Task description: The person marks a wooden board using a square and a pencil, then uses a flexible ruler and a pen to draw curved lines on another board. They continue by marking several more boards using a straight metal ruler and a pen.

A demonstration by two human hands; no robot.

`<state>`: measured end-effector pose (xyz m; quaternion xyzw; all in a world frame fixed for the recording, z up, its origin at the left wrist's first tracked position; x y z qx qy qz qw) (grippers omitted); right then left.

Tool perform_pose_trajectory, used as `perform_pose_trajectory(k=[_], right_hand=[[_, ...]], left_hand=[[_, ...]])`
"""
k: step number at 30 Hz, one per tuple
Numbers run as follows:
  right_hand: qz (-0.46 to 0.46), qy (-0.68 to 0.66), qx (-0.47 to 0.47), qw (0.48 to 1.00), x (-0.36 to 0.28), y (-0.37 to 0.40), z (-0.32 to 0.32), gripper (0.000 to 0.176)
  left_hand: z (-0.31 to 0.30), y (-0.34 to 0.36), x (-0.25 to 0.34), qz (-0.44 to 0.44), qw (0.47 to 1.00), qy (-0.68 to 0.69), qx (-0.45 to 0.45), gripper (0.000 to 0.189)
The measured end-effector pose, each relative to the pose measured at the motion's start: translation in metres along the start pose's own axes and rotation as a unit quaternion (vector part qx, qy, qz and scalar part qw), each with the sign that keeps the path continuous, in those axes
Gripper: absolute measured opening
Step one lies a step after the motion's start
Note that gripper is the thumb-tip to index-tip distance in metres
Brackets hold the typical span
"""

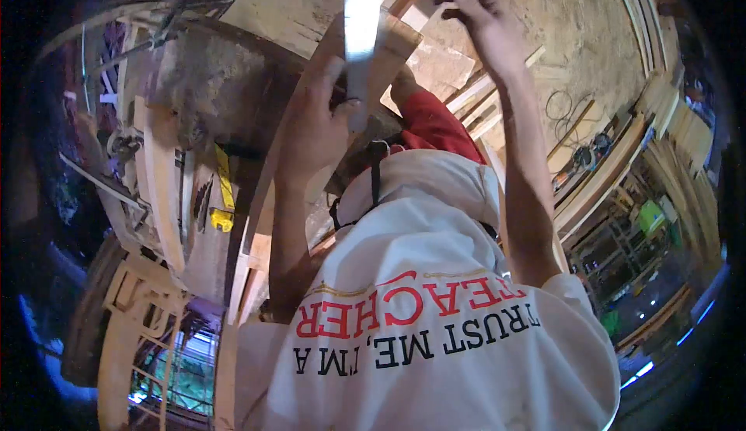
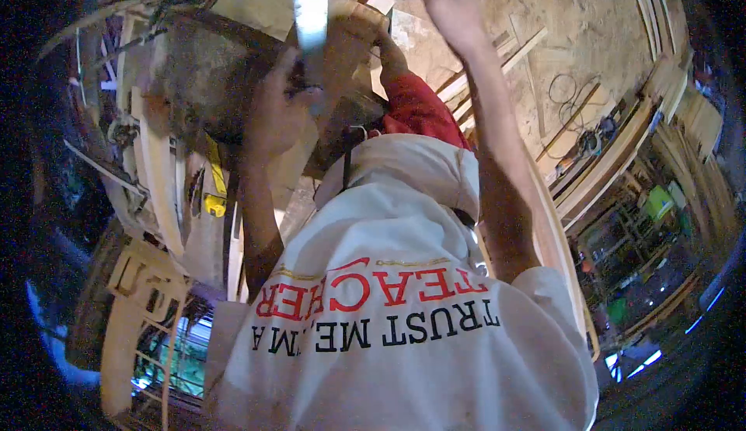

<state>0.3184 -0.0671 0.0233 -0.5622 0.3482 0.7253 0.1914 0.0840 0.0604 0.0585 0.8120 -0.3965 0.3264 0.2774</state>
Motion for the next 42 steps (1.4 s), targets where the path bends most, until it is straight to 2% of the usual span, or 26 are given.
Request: perform_pose_trajectory(k=[1,2,4,5,6,8,9,11,13,15,17,21,29,35,42], right_hand=[[0.051,-0.065,-0.018,0.996,0.018,-0.001,-0.001,0.043],[0.073,-0.133,-0.013,0.988,0.030,-0.002,0.001,0.043],[0.103,-0.223,0.006,0.969,0.046,-0.004,0.004,0.036],[0.106,-0.220,0.000,0.970,0.054,-0.006,0.002,0.036],[0.111,-0.205,0.002,0.972,0.062,-0.009,-0.002,0.031],[0.120,-0.185,0.000,0.975,0.059,-0.014,0.003,0.026],[0.103,-0.212,0.019,0.972,0.059,-0.015,0.006,0.023],[0.089,-0.235,0.035,0.967,0.054,-0.022,0.009,0.021],[0.133,-0.196,-0.005,0.971,0.052,-0.028,0.008,0.020],[0.138,-0.197,-0.017,0.971,0.054,-0.032,0.009,0.021],[0.123,-0.193,-0.051,0.972,0.061,-0.037,0.009,0.025],[0.126,-0.159,-0.018,0.979,0.074,-0.031,0.015,0.025],[0.118,-0.200,0.005,0.973,0.066,-0.032,0.025,0.018],[0.138,-0.127,0.005,0.982,0.065,-0.034,0.021,0.020],[0.140,-0.127,0.004,0.982,0.076,-0.036,0.016,0.019]], left_hand=[[-0.002,-0.003,0.005,-0.065,0.993,-0.006,-0.096,0.043],[-0.002,-0.005,0.005,-0.128,0.973,-0.009,-0.190,0.041],[0.006,-0.003,-0.005,-0.106,0.983,-0.011,-0.152,0.041],[0.011,-0.001,-0.009,-0.082,0.989,-0.015,-0.122,0.040],[0.017,0.003,-0.014,-0.087,0.989,-0.011,-0.118,0.040],[0.024,0.005,-0.017,-0.147,0.983,0.089,-0.071,0.039],[0.027,0.007,-0.015,-0.151,0.982,0.093,-0.068,0.039],[0.030,0.012,-0.007,-0.052,0.992,-0.081,0.077,0.037],[0.039,0.017,-0.007,-0.058,0.991,-0.075,0.091,0.040],[0.050,0.022,-0.011,-0.063,0.990,-0.069,0.102,0.043],[0.056,0.028,-0.016,-0.054,0.983,-0.074,0.159,0.047],[0.059,0.032,-0.024,-0.076,0.978,-0.088,0.171,0.046],[0.060,0.033,-0.032,-0.052,0.976,-0.090,0.192,0.037],[0.063,0.033,-0.037,-0.040,0.976,-0.088,0.194,0.032],[0.062,0.033,-0.035,-0.044,0.975,-0.084,0.200,0.030]])
Point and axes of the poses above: each hand's wrist, its own y-axis away from the middle knuckle, its own z-axis out of the palm, x = y × z, the point moved 1 cm from there along -y, towards the middle knuckle, and after that the axes turned 8 degrees about -y, right-handed, at the moved point
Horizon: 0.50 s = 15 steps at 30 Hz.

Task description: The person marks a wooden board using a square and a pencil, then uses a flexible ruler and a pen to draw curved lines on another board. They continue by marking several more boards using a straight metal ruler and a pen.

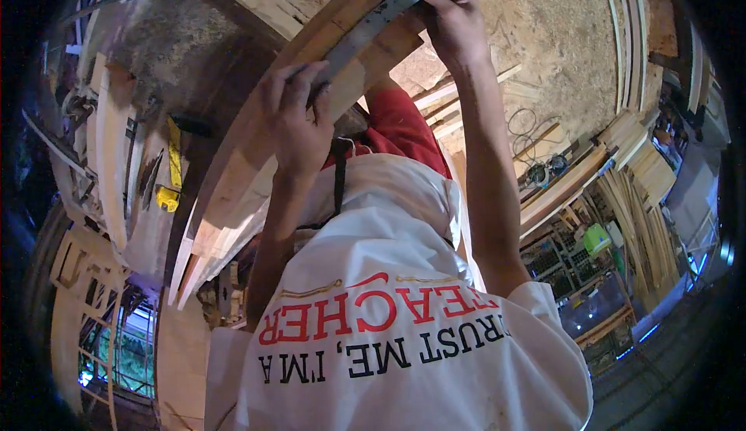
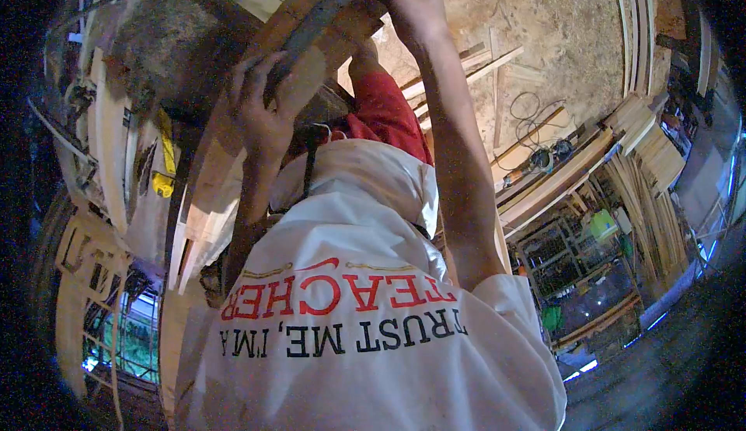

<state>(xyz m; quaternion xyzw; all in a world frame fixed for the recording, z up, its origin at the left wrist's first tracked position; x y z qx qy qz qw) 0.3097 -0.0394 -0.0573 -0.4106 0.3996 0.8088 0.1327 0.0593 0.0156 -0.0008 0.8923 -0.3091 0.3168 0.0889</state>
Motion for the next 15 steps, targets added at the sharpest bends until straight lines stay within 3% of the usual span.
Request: perform_pose_trajectory(k=[6,9,15], right_hand=[[0.003,-0.026,-0.006,1.000,-0.0030,0.0016,0.0049,0.015],[0.003,-0.057,-0.009,0.998,-0.0033,0.0029,0.0080,0.014],[-0.017,-0.060,-0.019,0.998,-0.0025,0.0026,0.0051,0.012]], left_hand=[[-0.0004,-0.0007,-0.0013,0.007,1.000,-0.017,0.006,0.032],[-0.0032,-0.0009,-0.0007,-0.034,0.999,0.013,-0.012,0.028],[-0.0042,-0.0025,-0.0019,0.007,1.000,-0.006,-0.004,0.036]])
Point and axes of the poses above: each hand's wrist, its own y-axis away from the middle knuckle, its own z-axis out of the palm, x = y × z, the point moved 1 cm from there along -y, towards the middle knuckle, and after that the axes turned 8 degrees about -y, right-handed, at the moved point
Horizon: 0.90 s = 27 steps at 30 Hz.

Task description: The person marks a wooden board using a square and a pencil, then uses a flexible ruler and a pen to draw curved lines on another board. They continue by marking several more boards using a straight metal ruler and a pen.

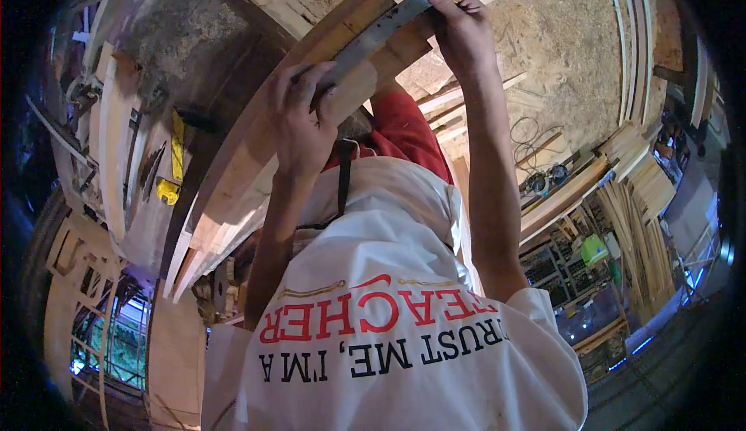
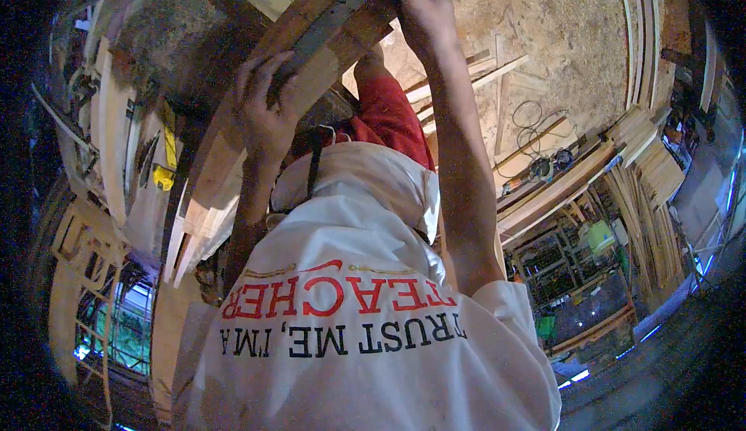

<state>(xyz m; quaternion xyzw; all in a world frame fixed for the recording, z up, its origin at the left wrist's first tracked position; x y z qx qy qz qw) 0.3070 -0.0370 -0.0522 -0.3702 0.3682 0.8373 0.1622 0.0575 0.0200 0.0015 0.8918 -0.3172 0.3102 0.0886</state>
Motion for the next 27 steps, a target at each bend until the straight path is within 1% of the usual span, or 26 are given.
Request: perform_pose_trajectory(k=[2,3,5,9,12,14,17,20,24,26,27], right_hand=[[0.012,0.014,-0.009,1.000,0.003,-0.003,-0.007,0.012],[0.012,0.013,-0.009,1.000,0.005,-0.004,-0.010,0.012],[0.011,0.012,0.009,1.000,-0.002,0.001,0.003,0.016],[0.021,0.033,-0.003,0.999,0.000,0.000,-0.004,0.021],[0.029,0.040,0.000,0.999,-0.001,0.001,-0.003,0.024],[0.021,0.061,-0.003,0.998,-0.001,0.001,-0.003,0.026],[0.022,0.080,-0.009,0.997,-0.001,0.000,-0.004,0.027],[0.003,0.052,0.003,0.999,-0.004,0.003,0.005,0.026],[0.016,0.050,-0.008,0.999,0.000,-0.002,-0.006,0.025],[0.027,0.060,-0.013,0.998,-0.002,-0.001,-0.003,0.023],[0.028,0.060,-0.013,0.998,-0.002,0.000,-0.002,0.023]], left_hand=[[0.000,0.001,-0.001,-0.024,1.000,0.002,-0.019,0.028],[0.000,0.002,-0.002,-0.024,1.000,0.002,-0.019,0.028],[0.000,0.002,-0.002,-0.030,0.999,0.007,-0.021,0.027],[0.002,0.002,-0.004,-0.032,0.999,0.017,-0.016,0.026],[0.002,0.001,-0.005,-0.016,1.000,0.012,-0.011,0.025],[0.001,0.000,-0.002,0.005,1.000,-0.007,-0.002,0.033],[0.001,0.001,-0.001,-0.003,1.000,0.003,-0.002,0.030],[0.000,0.003,0.002,-0.028,0.999,0.008,-0.026,0.028],[0.003,0.004,0.003,-0.030,0.999,0.012,-0.025,0.032],[0.000,0.003,0.005,-0.007,0.999,-0.031,-0.044,0.028],[-0.001,0.001,0.007,-0.008,0.998,-0.031,-0.044,0.028]])
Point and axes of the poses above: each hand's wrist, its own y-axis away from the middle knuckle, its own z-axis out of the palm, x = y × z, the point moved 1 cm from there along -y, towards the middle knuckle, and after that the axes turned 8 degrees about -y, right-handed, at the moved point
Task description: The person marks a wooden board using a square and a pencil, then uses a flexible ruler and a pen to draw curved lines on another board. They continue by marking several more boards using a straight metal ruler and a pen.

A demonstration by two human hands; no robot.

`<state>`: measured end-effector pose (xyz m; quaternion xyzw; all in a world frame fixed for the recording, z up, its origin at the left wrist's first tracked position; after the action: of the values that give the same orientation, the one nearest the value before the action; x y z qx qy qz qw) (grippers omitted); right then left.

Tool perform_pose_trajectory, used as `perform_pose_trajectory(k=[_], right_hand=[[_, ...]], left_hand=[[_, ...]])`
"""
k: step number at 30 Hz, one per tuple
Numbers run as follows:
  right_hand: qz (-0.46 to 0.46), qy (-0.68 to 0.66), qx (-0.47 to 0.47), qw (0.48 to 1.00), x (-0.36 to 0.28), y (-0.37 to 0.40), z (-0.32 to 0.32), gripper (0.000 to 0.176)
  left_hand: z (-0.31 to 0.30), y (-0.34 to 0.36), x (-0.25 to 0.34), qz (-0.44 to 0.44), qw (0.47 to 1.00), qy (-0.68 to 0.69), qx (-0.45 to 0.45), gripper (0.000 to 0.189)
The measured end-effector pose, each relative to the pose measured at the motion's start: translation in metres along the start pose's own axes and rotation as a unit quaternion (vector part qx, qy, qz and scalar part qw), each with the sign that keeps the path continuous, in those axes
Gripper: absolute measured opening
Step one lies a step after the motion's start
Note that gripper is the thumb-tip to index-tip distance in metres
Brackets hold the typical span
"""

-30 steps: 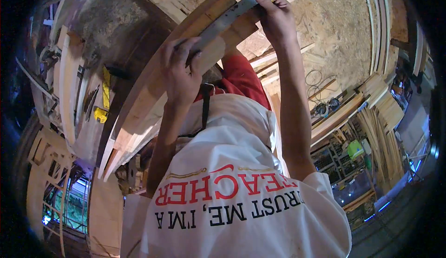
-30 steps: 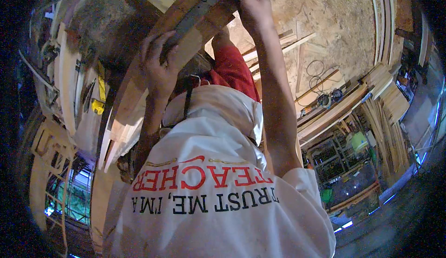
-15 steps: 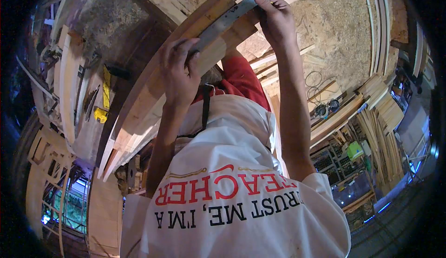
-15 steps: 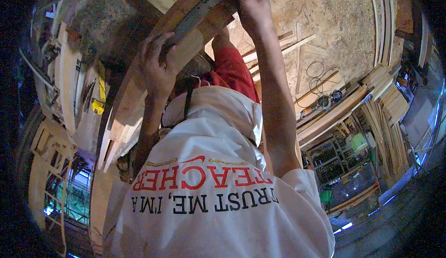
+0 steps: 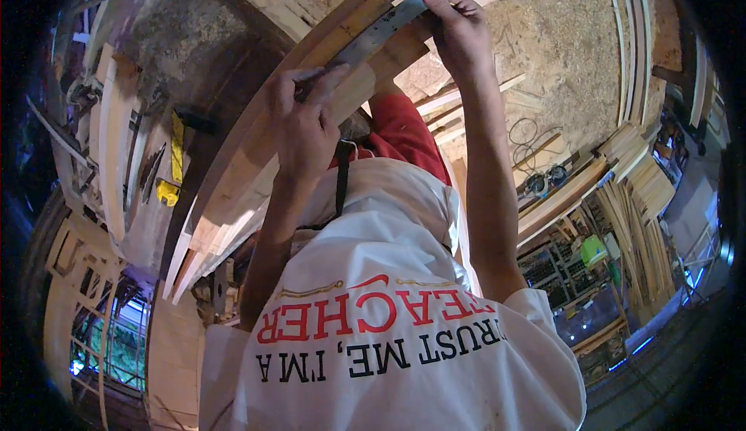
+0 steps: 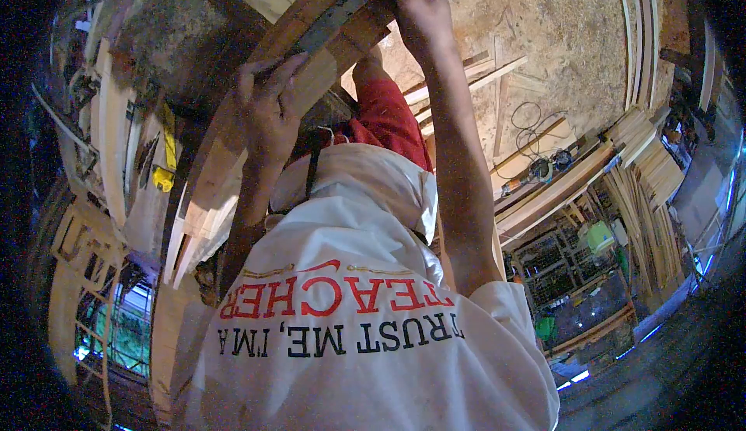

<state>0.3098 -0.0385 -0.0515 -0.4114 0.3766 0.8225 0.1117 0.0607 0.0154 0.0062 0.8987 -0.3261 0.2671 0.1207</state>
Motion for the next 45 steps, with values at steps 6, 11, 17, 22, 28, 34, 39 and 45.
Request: perform_pose_trajectory(k=[6,11,17,22,28,34,39,45], right_hand=[[0.004,-0.014,0.003,1.000,0.003,-0.001,-0.004,0.023],[-0.029,-0.017,0.035,0.999,-0.009,0.007,0.017,0.023],[-0.061,0.084,0.077,0.992,-0.022,0.006,-0.007,0.028],[-0.213,0.242,0.113,0.940,-0.063,0.042,-0.011,0.024],[-0.242,0.495,-0.177,0.816,-0.077,0.029,0.048,0.023],[-0.248,0.561,-0.308,0.727,-0.073,0.017,0.073,0.020],[-0.332,0.544,-0.346,0.688,-0.070,0.014,0.075,0.026],[-0.368,0.552,-0.357,0.657,-0.063,0.011,0.077,0.032]], left_hand=[[0.000,0.000,0.004,-0.013,1.000,-0.003,-0.019,0.047],[-0.007,-0.010,0.023,-0.012,0.994,-0.083,-0.065,0.074],[-0.004,-0.011,0.022,-0.011,0.994,-0.086,-0.061,0.074],[-0.010,-0.011,0.047,0.026,0.977,-0.197,-0.074,0.056],[0.005,-0.006,0.058,0.062,0.956,-0.275,-0.082,0.055],[0.000,-0.011,0.057,0.081,0.951,-0.292,-0.059,0.053],[0.005,-0.013,0.058,0.082,0.947,-0.304,-0.055,0.053],[0.002,-0.014,0.063,0.091,0.937,-0.330,-0.066,0.052]])
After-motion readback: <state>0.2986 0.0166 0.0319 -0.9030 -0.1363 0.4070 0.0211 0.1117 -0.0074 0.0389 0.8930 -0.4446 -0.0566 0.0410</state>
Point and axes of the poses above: each hand's wrist, its own y-axis away from the middle knuckle, its own z-axis out of the palm, x = y × z, the point moved 1 cm from there along -y, towards the middle knuckle, and after that the axes turned 8 degrees about -y, right-handed, at the moved point
